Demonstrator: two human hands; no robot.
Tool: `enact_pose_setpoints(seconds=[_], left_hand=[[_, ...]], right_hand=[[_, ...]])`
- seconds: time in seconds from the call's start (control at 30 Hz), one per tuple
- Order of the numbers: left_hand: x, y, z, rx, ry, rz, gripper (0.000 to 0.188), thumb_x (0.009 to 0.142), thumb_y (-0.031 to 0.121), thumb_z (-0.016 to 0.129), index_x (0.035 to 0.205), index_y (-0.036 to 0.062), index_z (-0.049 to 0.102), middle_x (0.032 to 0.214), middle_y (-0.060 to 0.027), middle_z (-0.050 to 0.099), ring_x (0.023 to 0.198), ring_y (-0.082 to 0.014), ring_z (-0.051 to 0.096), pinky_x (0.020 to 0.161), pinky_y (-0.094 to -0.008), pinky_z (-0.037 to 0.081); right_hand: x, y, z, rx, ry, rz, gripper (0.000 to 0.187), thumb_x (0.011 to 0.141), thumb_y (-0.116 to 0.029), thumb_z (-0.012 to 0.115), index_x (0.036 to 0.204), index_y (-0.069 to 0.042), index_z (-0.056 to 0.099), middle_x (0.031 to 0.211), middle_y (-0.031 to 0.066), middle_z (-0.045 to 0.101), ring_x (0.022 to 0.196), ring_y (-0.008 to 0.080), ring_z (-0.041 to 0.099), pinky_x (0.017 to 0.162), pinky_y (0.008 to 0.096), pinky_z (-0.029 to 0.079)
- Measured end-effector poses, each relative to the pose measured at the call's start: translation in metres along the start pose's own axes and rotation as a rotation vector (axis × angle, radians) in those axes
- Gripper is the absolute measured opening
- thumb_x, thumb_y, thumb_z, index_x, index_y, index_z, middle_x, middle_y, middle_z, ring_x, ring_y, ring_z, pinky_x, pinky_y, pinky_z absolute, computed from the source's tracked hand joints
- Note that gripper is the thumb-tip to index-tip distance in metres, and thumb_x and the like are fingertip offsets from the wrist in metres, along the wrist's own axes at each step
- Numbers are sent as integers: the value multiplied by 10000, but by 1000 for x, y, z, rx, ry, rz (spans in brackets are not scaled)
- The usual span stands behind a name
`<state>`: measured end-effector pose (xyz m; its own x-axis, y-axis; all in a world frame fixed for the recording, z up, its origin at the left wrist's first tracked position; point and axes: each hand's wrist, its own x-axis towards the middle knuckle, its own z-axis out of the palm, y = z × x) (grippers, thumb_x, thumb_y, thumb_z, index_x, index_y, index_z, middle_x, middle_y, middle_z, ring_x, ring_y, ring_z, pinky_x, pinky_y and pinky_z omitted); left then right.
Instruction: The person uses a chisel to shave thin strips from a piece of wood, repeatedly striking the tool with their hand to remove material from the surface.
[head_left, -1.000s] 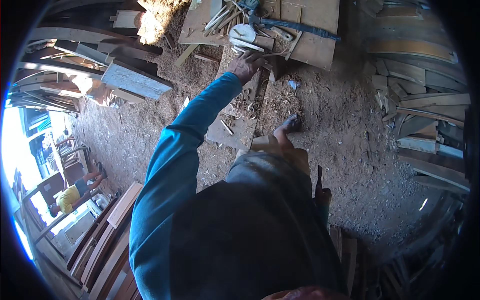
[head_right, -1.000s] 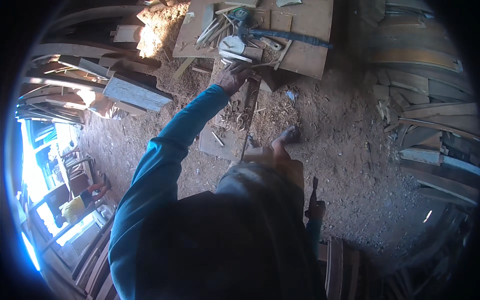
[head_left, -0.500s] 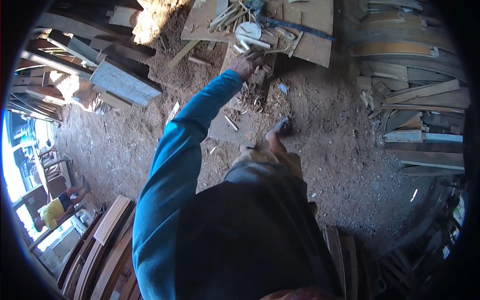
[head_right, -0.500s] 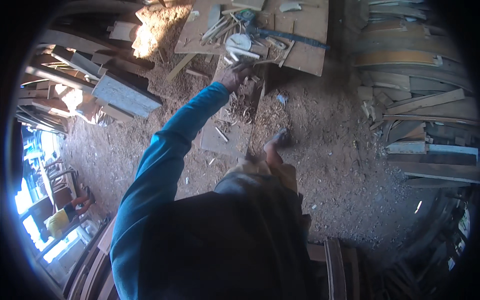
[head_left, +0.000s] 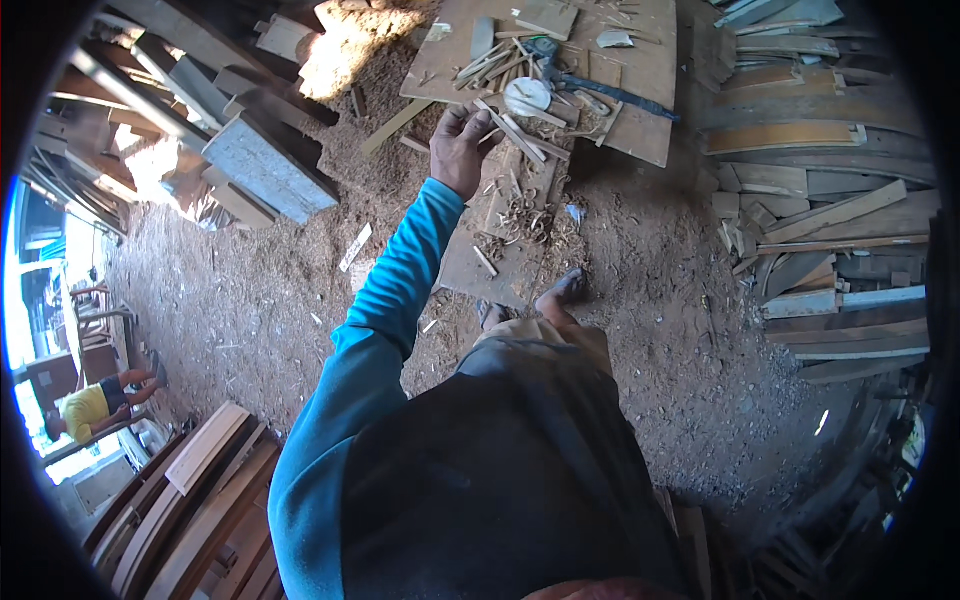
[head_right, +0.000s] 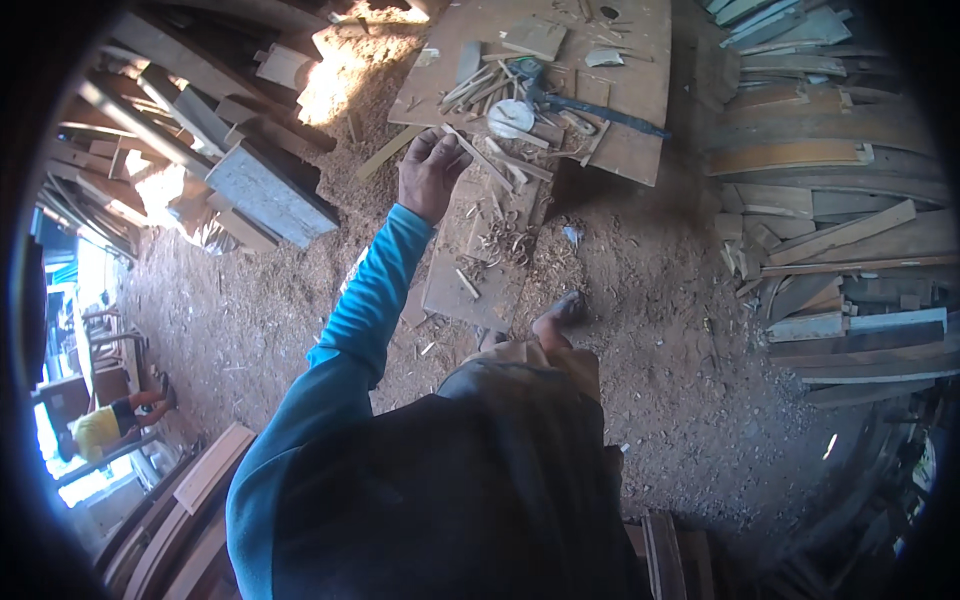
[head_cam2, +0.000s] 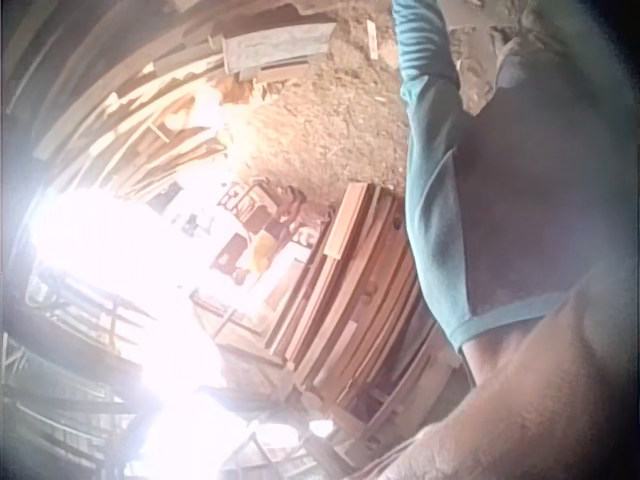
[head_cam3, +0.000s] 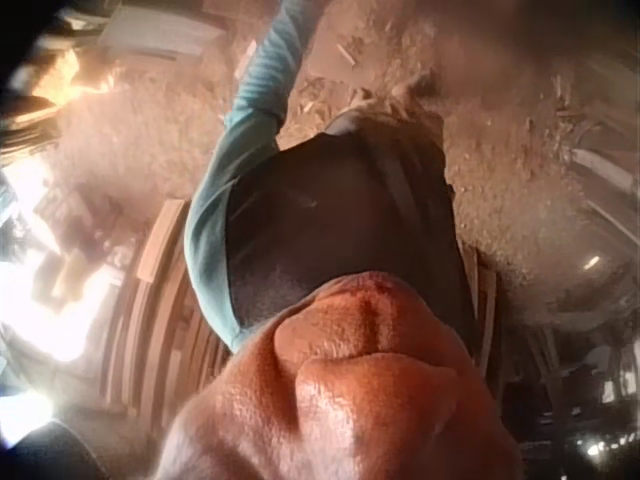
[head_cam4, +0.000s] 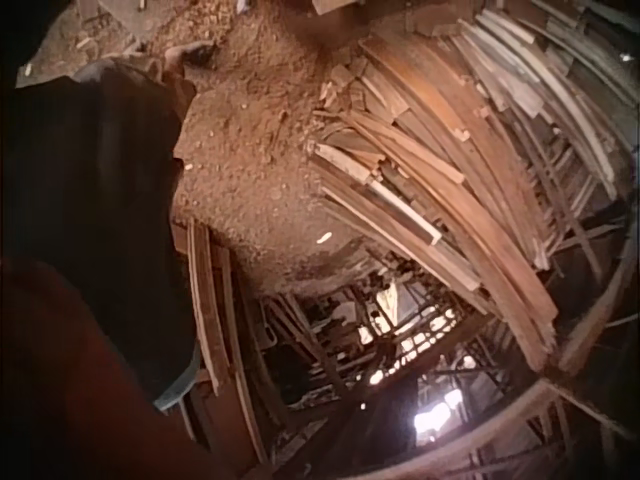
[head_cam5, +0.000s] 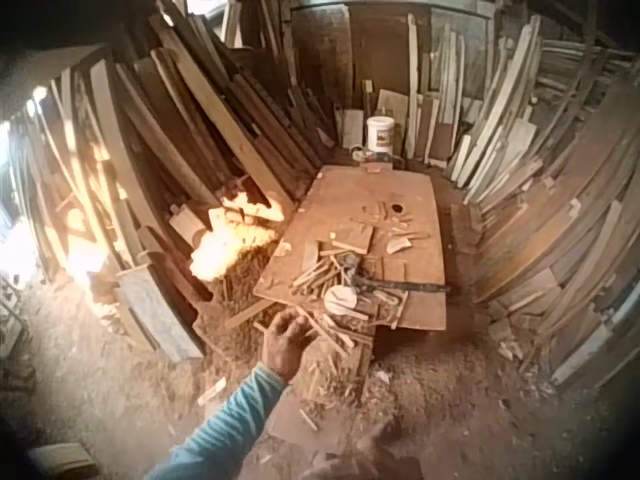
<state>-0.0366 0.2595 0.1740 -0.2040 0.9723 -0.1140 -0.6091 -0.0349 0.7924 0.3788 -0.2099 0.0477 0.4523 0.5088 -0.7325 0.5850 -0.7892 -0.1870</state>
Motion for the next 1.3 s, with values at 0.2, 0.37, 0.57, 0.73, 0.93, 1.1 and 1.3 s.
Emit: enact_pose_setpoints(seconds=[0.2,0.37,0.57,0.73,0.93,1.1,1.3], left_hand=[[-66,8,-33,-258,-76,-214,174,1003,101,641,1175,89,613,1080,-41,697,969,-158,691,853,-351,614],[-130,-5,-52,-348,-24,-358,242,1046,85,544,1285,82,583,1132,-60,684,991,-151,687,858,-347,615],[-180,-14,-65,-386,-42,-469,356,1067,115,506,1422,96,498,1150,-43,665,1005,-152,681,875,-351,604],[-212,-3,-69,-292,-169,-519,361,1039,84,560,1400,79,559,1142,-52,682,1031,-164,673,897,-345,586],[-248,7,-53,100,-355,-608,282,1020,153,632,1287,64,649,1086,-37,676,1001,-148,640,890,-322,545],[-273,10,-59,375,-685,-692,246,1021,180,643,1215,32,675,1007,-14,688,926,-115,638,847,-293,539],[-288,5,-66,277,-374,-685,222,1034,136,602,1223,30,652,937,-12,679,841,-106,622,800,-272,538]], right_hand=[[-2,-7,12,-33,4,-96,570,893,-495,674,1123,23,616,925,249,696,768,379,705,660,481,551],[-7,-32,13,-28,21,-116,568,893,-491,673,1131,21,614,934,251,697,784,385,705,673,486,551],[-31,-32,34,-9,1,-82,566,893,-486,673,1141,19,613,945,252,697,803,391,704,688,491,550],[-47,-31,49,9,4,-64,564,893,-482,672,1149,17,611,954,254,698,819,396,704,701,495,550],[-54,-31,56,27,29,-49,562,893,-477,672,1158,14,610,965,255,698,838,402,703,716,501,549],[-63,-24,61,40,35,-41,560,893,-473,671,1166,12,608,974,257,699,854,407,703,729,505,549],[-74,-9,68,33,34,-36,559,894,-468,671,1176,10,607,985,258,699,873,414,702,744,510,548]])
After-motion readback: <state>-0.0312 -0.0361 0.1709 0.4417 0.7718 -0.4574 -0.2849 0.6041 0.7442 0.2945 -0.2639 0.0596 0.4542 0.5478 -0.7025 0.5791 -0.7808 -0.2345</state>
